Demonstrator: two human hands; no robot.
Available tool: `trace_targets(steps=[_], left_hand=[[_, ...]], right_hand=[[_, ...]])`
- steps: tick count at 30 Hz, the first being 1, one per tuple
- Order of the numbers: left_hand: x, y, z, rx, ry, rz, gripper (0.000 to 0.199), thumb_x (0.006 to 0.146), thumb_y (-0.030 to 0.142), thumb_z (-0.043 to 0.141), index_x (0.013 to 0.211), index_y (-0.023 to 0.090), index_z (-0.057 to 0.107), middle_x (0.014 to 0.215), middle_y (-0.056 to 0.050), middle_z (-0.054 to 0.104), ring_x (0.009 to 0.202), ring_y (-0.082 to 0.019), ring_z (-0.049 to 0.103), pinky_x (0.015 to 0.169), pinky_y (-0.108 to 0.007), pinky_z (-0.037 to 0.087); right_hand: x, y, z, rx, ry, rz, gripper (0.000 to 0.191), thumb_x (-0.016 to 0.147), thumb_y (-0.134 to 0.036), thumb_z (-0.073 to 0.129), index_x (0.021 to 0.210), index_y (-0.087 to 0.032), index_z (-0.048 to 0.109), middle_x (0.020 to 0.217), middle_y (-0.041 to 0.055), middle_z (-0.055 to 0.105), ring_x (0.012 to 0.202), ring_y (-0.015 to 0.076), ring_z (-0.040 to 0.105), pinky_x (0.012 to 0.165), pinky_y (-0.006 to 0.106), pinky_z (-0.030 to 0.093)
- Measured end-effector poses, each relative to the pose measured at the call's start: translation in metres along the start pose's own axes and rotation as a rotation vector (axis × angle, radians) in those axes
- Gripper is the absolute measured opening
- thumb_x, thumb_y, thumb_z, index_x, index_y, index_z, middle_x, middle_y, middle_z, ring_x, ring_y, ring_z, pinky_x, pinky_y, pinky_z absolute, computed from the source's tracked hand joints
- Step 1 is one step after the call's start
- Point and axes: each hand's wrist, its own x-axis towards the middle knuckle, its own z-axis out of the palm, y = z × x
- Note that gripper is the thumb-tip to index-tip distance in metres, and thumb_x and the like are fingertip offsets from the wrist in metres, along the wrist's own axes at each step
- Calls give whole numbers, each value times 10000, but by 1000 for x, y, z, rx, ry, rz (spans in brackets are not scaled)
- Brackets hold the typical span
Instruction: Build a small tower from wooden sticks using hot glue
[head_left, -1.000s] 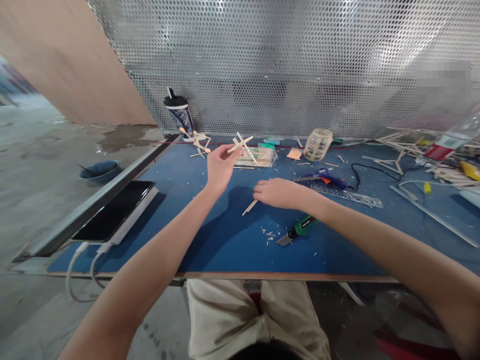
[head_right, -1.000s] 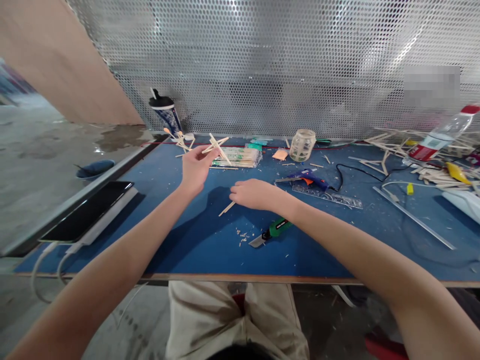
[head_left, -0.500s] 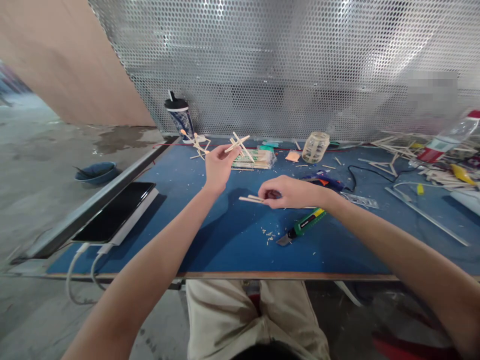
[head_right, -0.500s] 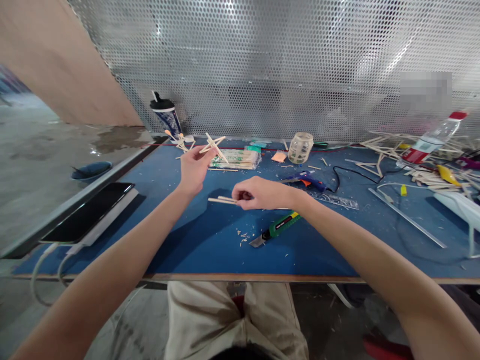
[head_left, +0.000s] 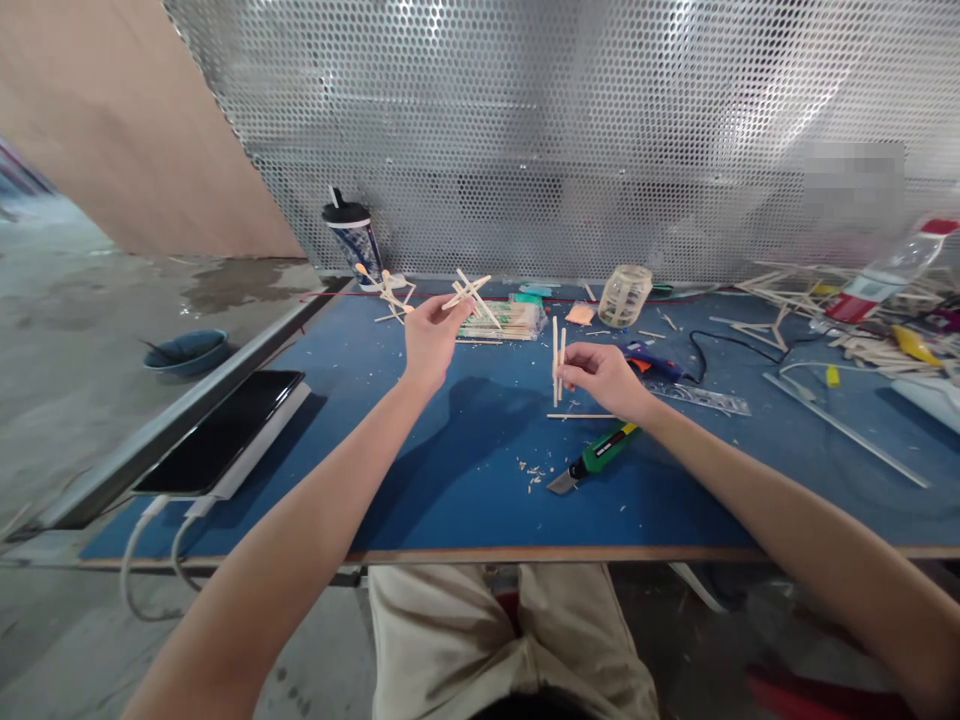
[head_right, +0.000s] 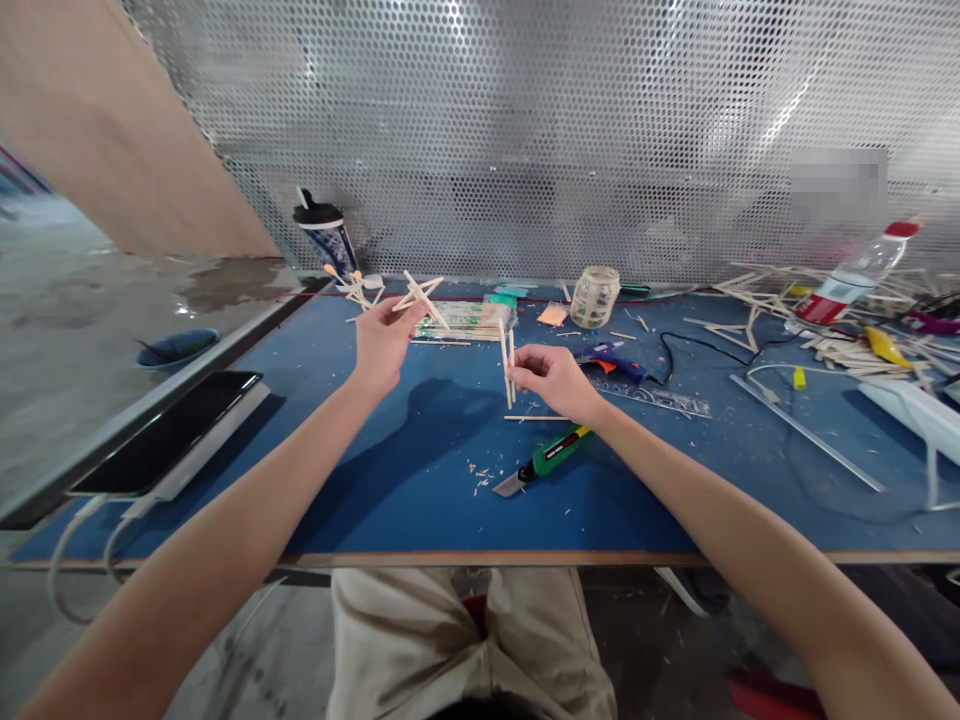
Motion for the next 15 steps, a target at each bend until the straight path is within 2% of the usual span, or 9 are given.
trace_targets(steps=[4, 7, 9, 13, 15], left_hand=[[0, -1, 0, 6, -10, 6, 180, 780, 351, 771, 856, 188, 756, 655, -52, 619, 666, -161, 602, 558, -270, 469], [0, -2, 0, 23, -20, 4, 177, 785, 363, 764, 855, 201, 755, 658, -52, 621, 659, -166, 599, 540, -277, 462], [1, -3, 0, 34, -25, 5, 172, 785, 362, 762, 846, 201, 752, 654, -51, 620, 651, -165, 596, 533, -278, 458], [2, -5, 0, 48, -24, 9, 180, 781, 364, 764, 864, 205, 755, 652, -45, 620, 662, -162, 598, 549, -276, 465], [1, -6, 0, 52, -27, 6, 191, 778, 372, 766, 872, 206, 755, 651, -42, 620, 668, -165, 601, 558, -277, 469]], right_hand=[[-2, -3, 4, -20, -7, 35, 169, 824, -349, 659, 818, -183, 626, 709, -16, 599, 628, 105, 541, 637, 277, 474], [-4, -8, 6, -115, -65, 42, 190, 849, -373, 644, 863, -183, 645, 757, 8, 644, 674, 129, 591, 683, 299, 502], [-5, -14, 5, -256, -128, -23, 213, 885, -381, 614, 934, -183, 673, 855, 41, 688, 751, 151, 622, 743, 320, 506], [-7, -28, -10, -676, -284, -280, 251, 963, -331, 512, 1021, -181, 704, 984, 83, 703, 888, 187, 612, 836, 353, 457], [-8, -31, -22, -798, -393, -276, 232, 957, -296, 510, 993, -182, 709, 947, 75, 708, 840, 183, 610, 791, 341, 449]])
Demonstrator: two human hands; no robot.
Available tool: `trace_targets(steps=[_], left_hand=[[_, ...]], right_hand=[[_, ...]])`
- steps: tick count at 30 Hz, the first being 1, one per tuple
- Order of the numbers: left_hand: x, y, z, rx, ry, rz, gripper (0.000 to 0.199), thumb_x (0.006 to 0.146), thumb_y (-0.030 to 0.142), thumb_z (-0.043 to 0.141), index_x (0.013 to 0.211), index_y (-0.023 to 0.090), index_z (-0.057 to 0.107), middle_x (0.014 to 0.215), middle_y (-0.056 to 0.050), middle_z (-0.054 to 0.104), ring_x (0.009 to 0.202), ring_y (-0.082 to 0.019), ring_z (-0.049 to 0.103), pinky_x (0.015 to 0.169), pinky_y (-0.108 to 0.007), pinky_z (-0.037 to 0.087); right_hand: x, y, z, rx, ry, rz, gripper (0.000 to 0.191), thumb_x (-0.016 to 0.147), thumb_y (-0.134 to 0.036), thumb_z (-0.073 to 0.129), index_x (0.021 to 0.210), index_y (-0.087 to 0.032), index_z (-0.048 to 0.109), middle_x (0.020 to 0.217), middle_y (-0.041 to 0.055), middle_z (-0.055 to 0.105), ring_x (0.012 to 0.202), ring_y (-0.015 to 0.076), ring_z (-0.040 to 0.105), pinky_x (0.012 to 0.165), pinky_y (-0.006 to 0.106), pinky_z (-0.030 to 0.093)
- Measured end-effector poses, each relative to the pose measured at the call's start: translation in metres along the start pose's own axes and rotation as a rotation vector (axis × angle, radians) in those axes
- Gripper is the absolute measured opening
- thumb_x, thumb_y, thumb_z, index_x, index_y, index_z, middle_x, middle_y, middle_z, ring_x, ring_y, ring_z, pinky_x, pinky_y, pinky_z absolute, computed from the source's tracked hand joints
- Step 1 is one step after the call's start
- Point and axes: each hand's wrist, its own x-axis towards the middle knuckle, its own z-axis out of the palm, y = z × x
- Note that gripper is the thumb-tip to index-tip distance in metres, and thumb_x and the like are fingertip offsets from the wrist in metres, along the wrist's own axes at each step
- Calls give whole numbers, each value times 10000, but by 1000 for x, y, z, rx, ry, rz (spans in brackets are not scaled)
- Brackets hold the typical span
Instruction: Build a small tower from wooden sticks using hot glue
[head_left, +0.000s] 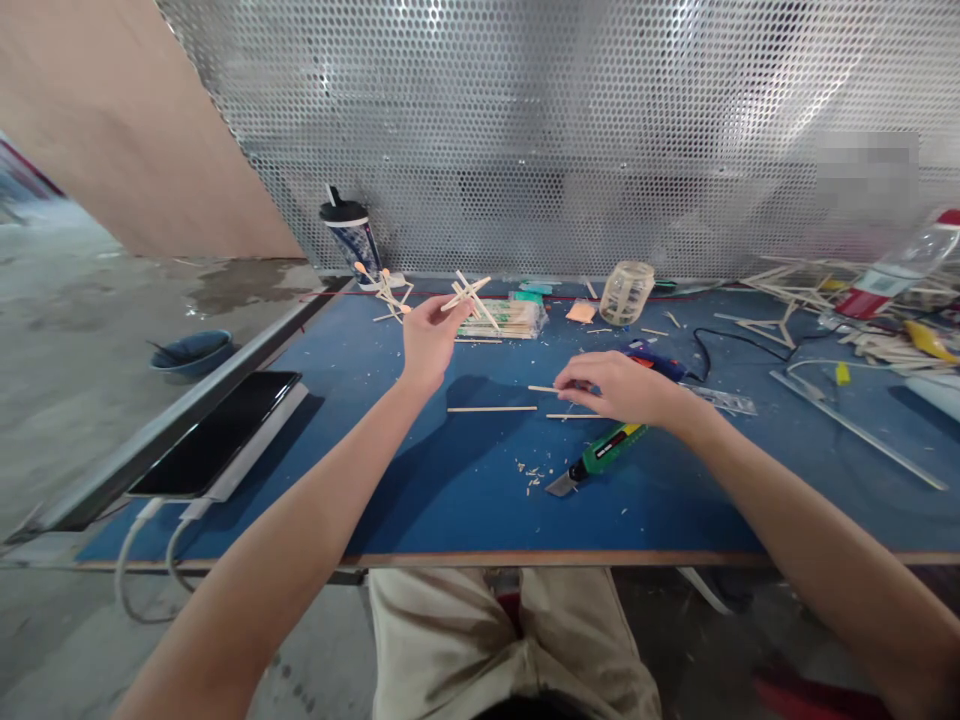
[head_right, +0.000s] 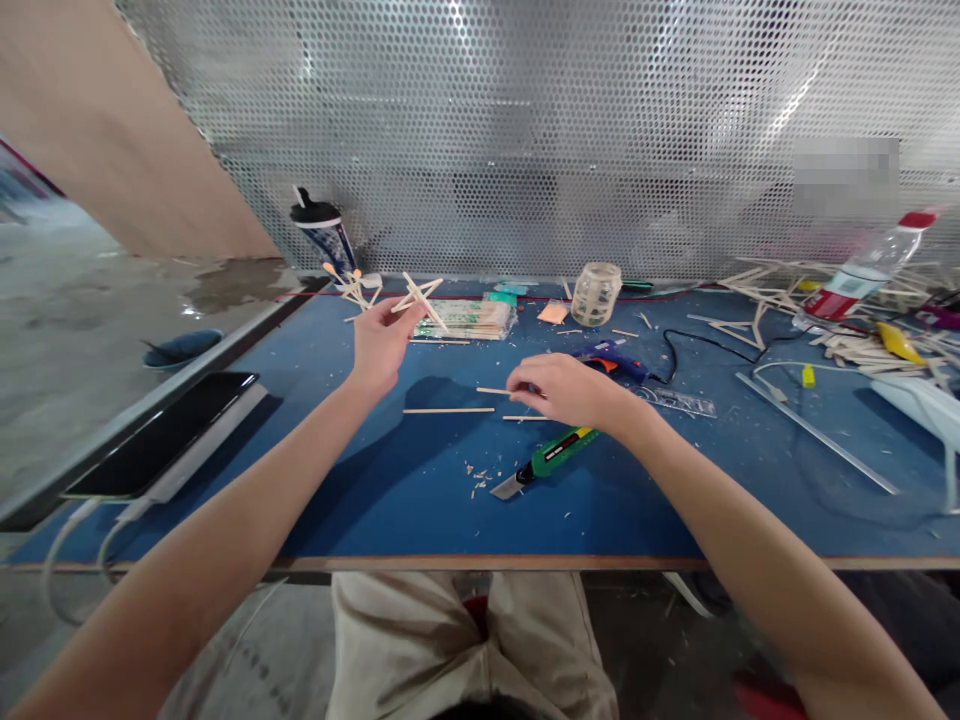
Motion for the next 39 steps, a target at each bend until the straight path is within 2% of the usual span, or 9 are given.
trace_targets(steps=[4, 7, 10, 14, 18, 24, 30, 34, 39], left_hand=[[-2, 0, 3, 0, -12, 4, 203, 773, 374, 773, 878, 202, 751, 658, -40, 626, 656, -162, 601, 570, -280, 475], [-4, 1, 5, 4, -22, 19, 195, 775, 375, 777, 865, 204, 750, 657, -39, 626, 650, -159, 599, 580, -282, 481], [-4, 2, 6, 14, -23, 18, 185, 773, 374, 781, 853, 211, 748, 643, -35, 618, 650, -162, 600, 576, -282, 485], [-4, 1, 6, 15, -19, 15, 199, 770, 374, 782, 872, 206, 749, 638, -34, 612, 642, -164, 604, 571, -281, 489], [-5, 1, 6, 13, -19, 15, 226, 763, 396, 785, 868, 198, 752, 630, -34, 605, 643, -166, 603, 566, -281, 493], [-6, 3, 6, 20, -24, 22, 212, 776, 388, 774, 859, 193, 755, 630, -38, 606, 640, -157, 593, 550, -267, 474], [-7, 7, 6, 23, -35, 25, 163, 782, 348, 759, 849, 201, 747, 651, -34, 630, 631, -148, 585, 556, -265, 455], [-8, 8, 6, 19, -44, 25, 150, 782, 339, 760, 841, 202, 745, 651, -44, 628, 621, -157, 581, 543, -276, 450], [-7, 8, 6, 8, -36, 21, 149, 772, 335, 768, 831, 201, 742, 631, -38, 604, 626, -166, 587, 547, -283, 464]], right_hand=[[-11, 15, -7, -40, -273, 129, 147, 884, -232, 572, 842, -199, 709, 795, 29, 709, 689, 160, 600, 647, 304, 419], [-14, 20, -3, -3, -347, 210, 131, 860, -217, 577, 799, -205, 693, 750, 15, 701, 627, 150, 580, 588, 295, 397], [-15, 18, -3, 5, -350, 198, 160, 865, -197, 542, 761, -199, 663, 732, 27, 682, 609, 154, 549, 582, 305, 379], [-15, 12, -15, 106, -258, 169, 198, 931, -306, 501, 844, -196, 640, 794, 38, 677, 683, 164, 565, 633, 313, 396], [-13, 15, -20, 367, -139, 185, 212, 961, -355, 470, 961, -190, 603, 895, 49, 691, 753, 159, 598, 670, 310, 437], [-4, 23, 0, 606, 231, 242, 304, 908, -368, 546, 1144, -181, 587, 905, 50, 676, 829, 171, 620, 769, 341, 500], [1, 19, 15, 584, 291, 321, 207, 903, -364, 564, 981, -181, 621, 933, 69, 710, 794, 168, 638, 755, 341, 514], [1, 17, 21, 542, 294, 345, 194, 892, -344, 577, 1019, -198, 558, 942, 63, 727, 763, 164, 640, 685, 315, 497], [0, 11, 19, 374, 319, 325, 199, 889, -386, 592, 962, -208, 645, 901, 41, 730, 728, 159, 616, 656, 309, 456]])
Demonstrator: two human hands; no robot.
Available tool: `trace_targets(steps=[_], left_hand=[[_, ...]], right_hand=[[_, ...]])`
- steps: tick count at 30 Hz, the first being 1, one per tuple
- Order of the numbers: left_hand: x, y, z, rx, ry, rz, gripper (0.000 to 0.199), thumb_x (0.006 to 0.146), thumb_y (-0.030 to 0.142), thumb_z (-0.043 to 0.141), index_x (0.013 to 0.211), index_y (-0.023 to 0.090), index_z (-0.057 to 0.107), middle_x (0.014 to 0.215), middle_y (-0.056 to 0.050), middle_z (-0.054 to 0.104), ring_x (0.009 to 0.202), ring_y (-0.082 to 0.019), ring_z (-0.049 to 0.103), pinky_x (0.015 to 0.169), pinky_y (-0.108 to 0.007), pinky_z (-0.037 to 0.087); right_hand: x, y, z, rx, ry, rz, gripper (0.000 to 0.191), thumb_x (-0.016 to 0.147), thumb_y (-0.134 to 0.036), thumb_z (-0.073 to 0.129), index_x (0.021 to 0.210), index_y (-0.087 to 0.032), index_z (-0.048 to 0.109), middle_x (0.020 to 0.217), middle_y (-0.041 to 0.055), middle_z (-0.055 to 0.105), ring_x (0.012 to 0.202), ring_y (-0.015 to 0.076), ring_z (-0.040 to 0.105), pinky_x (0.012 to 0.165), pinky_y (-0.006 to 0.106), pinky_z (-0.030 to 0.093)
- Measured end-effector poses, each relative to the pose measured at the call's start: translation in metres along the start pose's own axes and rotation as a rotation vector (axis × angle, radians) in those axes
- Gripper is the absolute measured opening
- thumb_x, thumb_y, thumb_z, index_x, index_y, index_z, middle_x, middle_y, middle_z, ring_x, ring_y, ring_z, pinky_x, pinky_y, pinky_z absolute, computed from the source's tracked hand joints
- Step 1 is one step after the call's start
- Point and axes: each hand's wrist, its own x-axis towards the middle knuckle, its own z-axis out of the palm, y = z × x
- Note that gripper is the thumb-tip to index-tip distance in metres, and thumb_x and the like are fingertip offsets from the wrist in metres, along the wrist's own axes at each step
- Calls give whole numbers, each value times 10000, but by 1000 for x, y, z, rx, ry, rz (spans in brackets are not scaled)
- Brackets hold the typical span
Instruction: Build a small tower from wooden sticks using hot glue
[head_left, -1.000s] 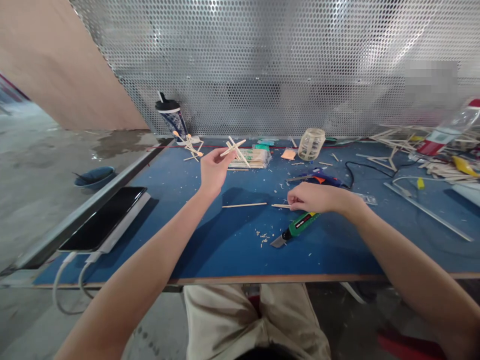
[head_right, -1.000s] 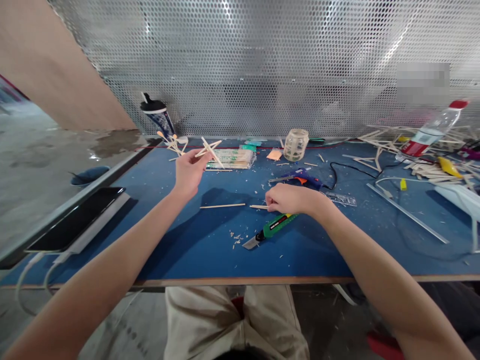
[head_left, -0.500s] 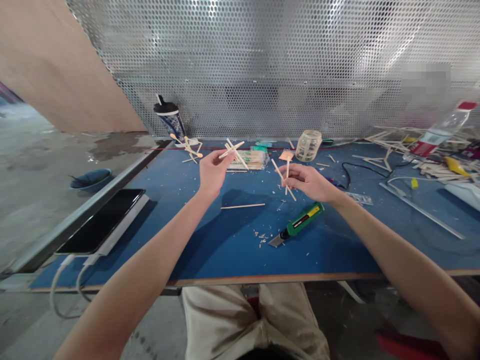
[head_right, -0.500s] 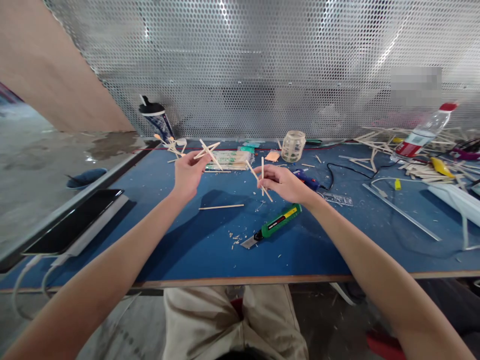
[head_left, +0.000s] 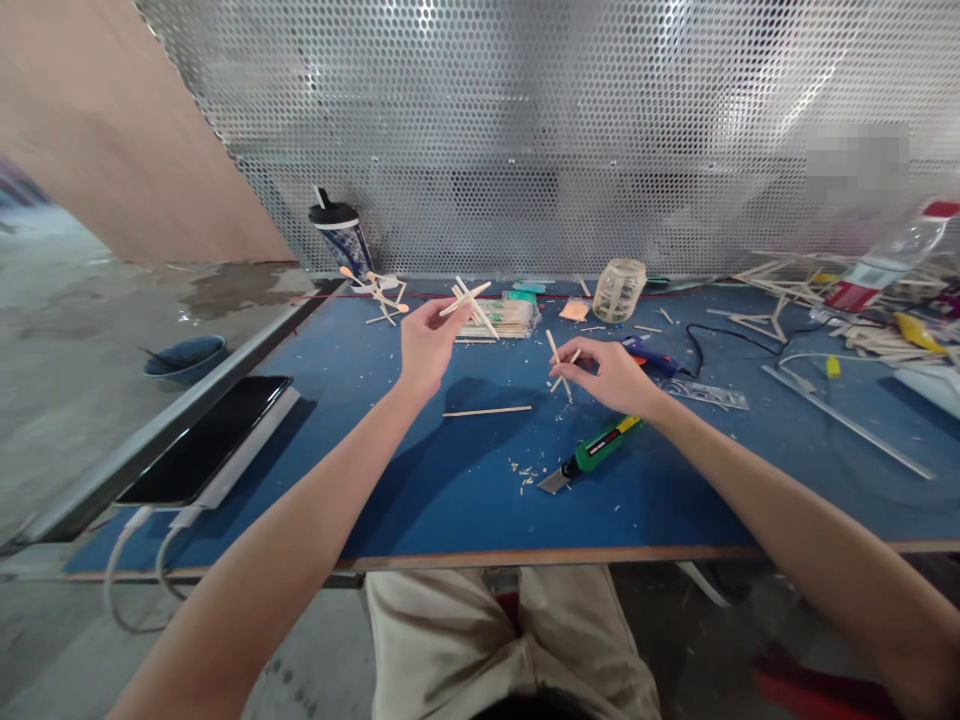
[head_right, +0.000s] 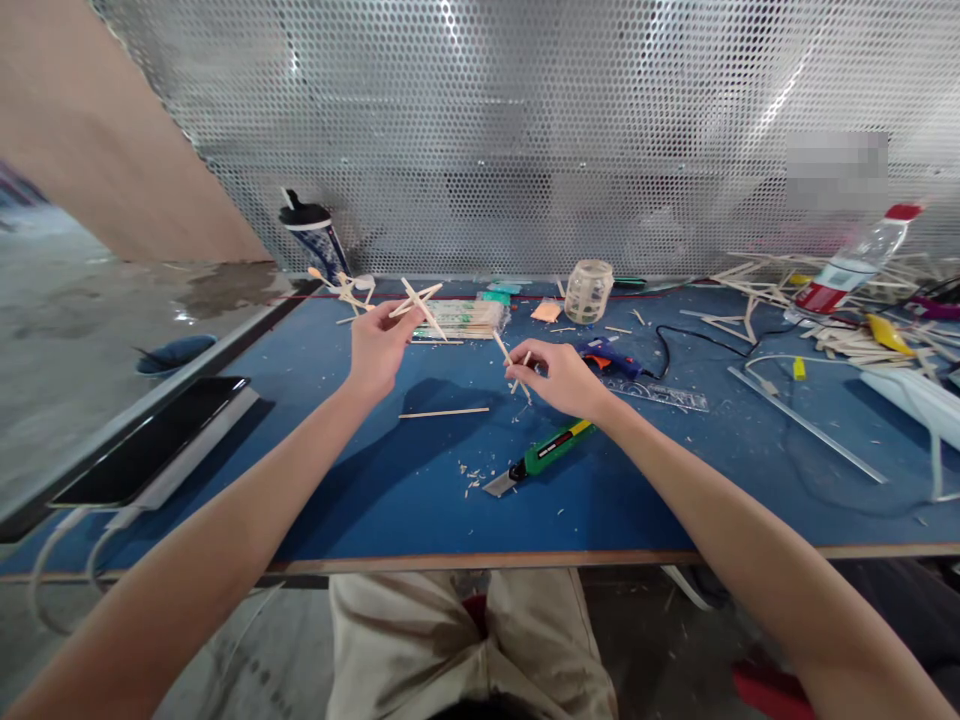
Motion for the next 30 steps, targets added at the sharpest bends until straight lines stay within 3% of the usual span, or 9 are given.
trace_targets(steps=[10, 15, 17, 21, 26, 30], left_hand=[[0, 0, 0, 17, -3, -4, 165, 774, 367, 769, 826, 212, 744, 618, -30, 611, 625, -154, 581, 539, -270, 447], [-1, 0, 0, 2, -2, -22, 162, 772, 354, 773, 832, 206, 749, 606, -24, 585, 565, -126, 515, 504, -263, 387], [-1, 0, 0, -4, -6, -39, 169, 773, 360, 769, 830, 203, 747, 600, -17, 570, 530, -110, 466, 480, -258, 345], [-5, 1, 3, -43, -35, -56, 183, 765, 364, 768, 831, 195, 745, 633, -14, 585, 514, -92, 410, 467, -248, 298], [-13, 5, 8, -122, -112, -55, 169, 768, 328, 765, 887, 208, 769, 655, -12, 592, 527, -84, 403, 474, -239, 299], [-19, 15, 11, -154, -156, -12, 145, 772, 285, 757, 901, 223, 776, 693, -14, 639, 539, -82, 440, 484, -234, 323]], right_hand=[[-1, -6, 1, 0, 75, 14, 194, 885, -366, 603, 982, -210, 666, 922, 52, 763, 814, 195, 686, 762, 345, 506], [-1, -10, -12, -365, 338, -70, 194, 905, -369, 574, 890, -213, 688, 963, 74, 740, 984, 266, 641, 930, 453, 425], [-1, -12, -16, -430, 442, -112, 200, 915, -359, 560, 892, -209, 689, 995, 79, 727, 1009, 271, 622, 931, 454, 420], [-2, -13, -14, -300, 464, -153, 209, 932, -345, 541, 959, -201, 690, 893, 65, 722, 778, 204, 640, 756, 370, 504], [-5, -15, -7, -105, 327, -173, 338, 960, -282, 498, 1278, -274, 612, 861, 18, 723, 776, 177, 687, 779, 362, 552], [-6, -14, -5, 183, 296, -146, 252, 973, -306, 482, 1125, -242, 673, 930, 43, 727, 821, 177, 711, 771, 357, 587]])
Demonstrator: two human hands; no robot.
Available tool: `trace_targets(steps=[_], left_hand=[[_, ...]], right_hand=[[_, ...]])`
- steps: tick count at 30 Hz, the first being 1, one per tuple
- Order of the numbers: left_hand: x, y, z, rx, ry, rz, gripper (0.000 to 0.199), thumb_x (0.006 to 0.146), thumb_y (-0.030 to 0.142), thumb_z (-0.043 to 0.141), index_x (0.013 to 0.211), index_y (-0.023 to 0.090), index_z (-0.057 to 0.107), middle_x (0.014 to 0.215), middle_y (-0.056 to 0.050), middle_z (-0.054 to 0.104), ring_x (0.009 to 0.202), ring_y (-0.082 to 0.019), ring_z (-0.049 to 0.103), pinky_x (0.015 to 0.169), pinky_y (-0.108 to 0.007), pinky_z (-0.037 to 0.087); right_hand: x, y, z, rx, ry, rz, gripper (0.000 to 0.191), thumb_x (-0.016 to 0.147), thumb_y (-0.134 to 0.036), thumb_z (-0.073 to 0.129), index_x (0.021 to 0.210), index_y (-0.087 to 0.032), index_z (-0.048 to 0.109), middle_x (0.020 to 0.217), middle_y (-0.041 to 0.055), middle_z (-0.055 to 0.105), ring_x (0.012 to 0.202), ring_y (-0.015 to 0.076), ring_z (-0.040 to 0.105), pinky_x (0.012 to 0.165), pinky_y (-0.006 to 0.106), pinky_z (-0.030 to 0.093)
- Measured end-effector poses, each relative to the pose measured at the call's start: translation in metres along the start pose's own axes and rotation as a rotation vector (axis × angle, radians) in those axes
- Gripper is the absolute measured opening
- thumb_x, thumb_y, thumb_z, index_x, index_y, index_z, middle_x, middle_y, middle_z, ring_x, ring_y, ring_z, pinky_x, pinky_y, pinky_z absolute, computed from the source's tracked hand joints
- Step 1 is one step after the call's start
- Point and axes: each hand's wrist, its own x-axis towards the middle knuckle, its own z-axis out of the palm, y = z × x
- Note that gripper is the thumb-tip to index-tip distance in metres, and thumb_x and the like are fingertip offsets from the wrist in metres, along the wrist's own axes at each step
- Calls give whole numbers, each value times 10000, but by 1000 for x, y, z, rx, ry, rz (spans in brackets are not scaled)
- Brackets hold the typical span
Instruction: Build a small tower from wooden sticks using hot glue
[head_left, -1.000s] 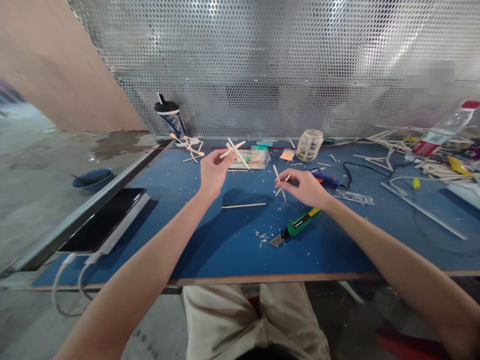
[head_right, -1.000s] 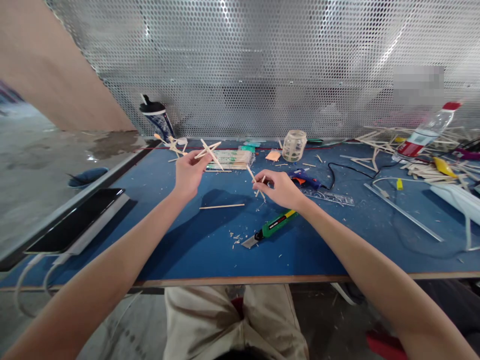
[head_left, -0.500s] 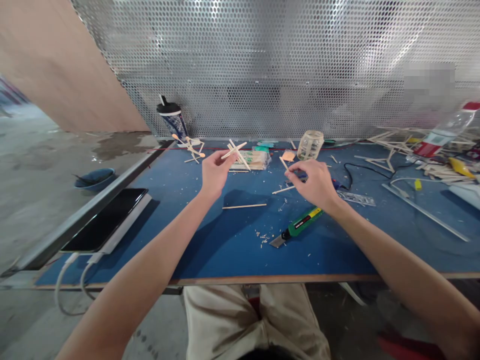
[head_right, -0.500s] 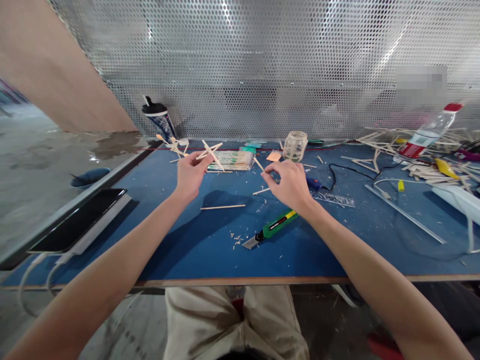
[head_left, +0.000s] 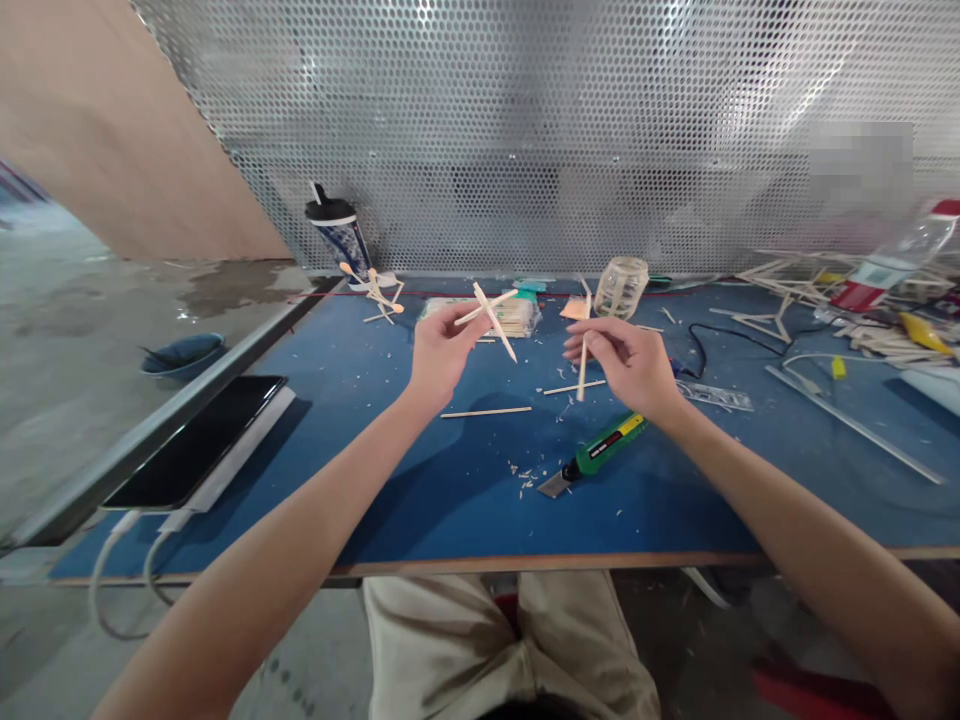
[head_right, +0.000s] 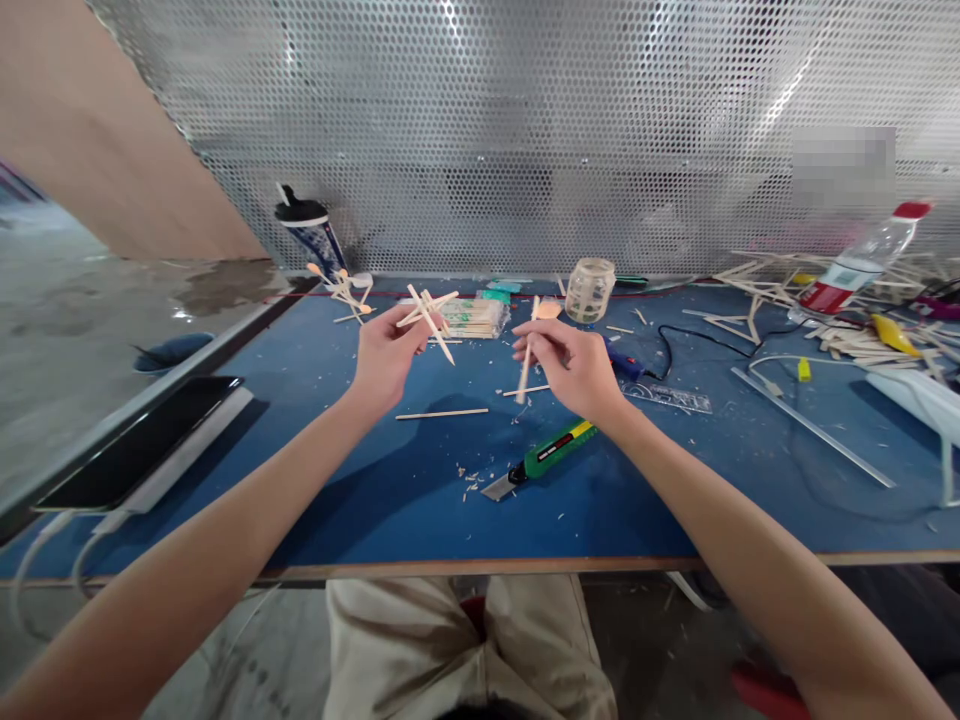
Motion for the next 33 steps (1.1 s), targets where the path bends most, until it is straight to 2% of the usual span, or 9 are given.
trace_targets(steps=[3, 5, 7, 9, 12, 18, 22, 27, 33], left_hand=[[-3, 8, 2, -29, 0, 42, 134, 765, 263, 750, 891, 222, 767, 795, -34, 703, 589, -99, 515, 517, -239, 386], [-4, 13, 3, -42, 9, 55, 153, 760, 263, 749, 906, 218, 762, 828, -42, 720, 615, -109, 546, 529, -240, 410], [-6, 17, 5, -63, 16, 71, 167, 755, 260, 754, 915, 213, 761, 839, -43, 724, 615, -105, 546, 533, -237, 416], [-8, 20, 7, -89, 14, 82, 157, 754, 252, 757, 904, 206, 765, 815, -39, 713, 593, -94, 519, 526, -234, 407], [-10, 22, 9, -136, -7, 48, 115, 756, 243, 757, 861, 200, 768, 731, -31, 668, 560, -84, 465, 500, -234, 377], [-9, 21, 11, -241, -38, 4, 30, 744, 221, 772, 752, 203, 749, 697, -25, 604, 545, -68, 426, 487, -231, 354], [-9, 22, 11, -249, -61, 8, 29, 734, 208, 773, 750, 202, 750, 691, -25, 604, 553, -74, 422, 496, -237, 353], [-9, 22, 10, -237, -38, -44, 85, 713, 201, 778, 794, 196, 754, 719, -34, 635, 550, -80, 408, 495, -243, 344], [-6, 20, 8, -226, -16, -27, 78, 720, 188, 769, 793, 181, 744, 696, -28, 628, 539, -78, 405, 489, -245, 330]], right_hand=[[-1, 3, 1, 136, -23, 56, 218, 958, -321, 520, 1103, -225, 652, 969, 56, 738, 845, 187, 717, 778, 366, 591], [-2, 3, 1, 33, -67, 75, 197, 938, -347, 562, 1051, -227, 670, 860, 39, 734, 722, 167, 693, 699, 351, 574], [-3, 2, 2, -165, -111, 41, 183, 924, -370, 585, 944, -233, 704, 727, 15, 694, 603, 141, 620, 611, 335, 519], [-3, -1, 3, -318, -130, -46, 205, 930, -361, 574, 849, -232, 711, 697, 13, 654, 604, 134, 570, 602, 328, 472], [-3, -6, 7, -363, -125, -138, 252, 960, -306, 513, 796, -208, 677, 778, 36, 629, 702, 141, 568, 651, 315, 454], [-8, -12, 15, -354, -190, -141, 276, 1003, -274, 439, 897, -196, 681, 803, 38, 648, 727, 144, 572, 687, 302, 451], [-8, -8, 15, -463, -202, -172, 279, 1003, -297, 448, 959, -200, 706, 872, 53, 663, 820, 174, 595, 745, 324, 463], [-7, -4, 11, -571, -207, -207, 282, 995, -296, 467, 943, -204, 728, 910, 60, 681, 906, 200, 596, 763, 338, 463], [-7, -5, 9, -526, -212, -214, 273, 993, -296, 473, 939, -206, 724, 921, 55, 693, 898, 198, 595, 774, 342, 465]])
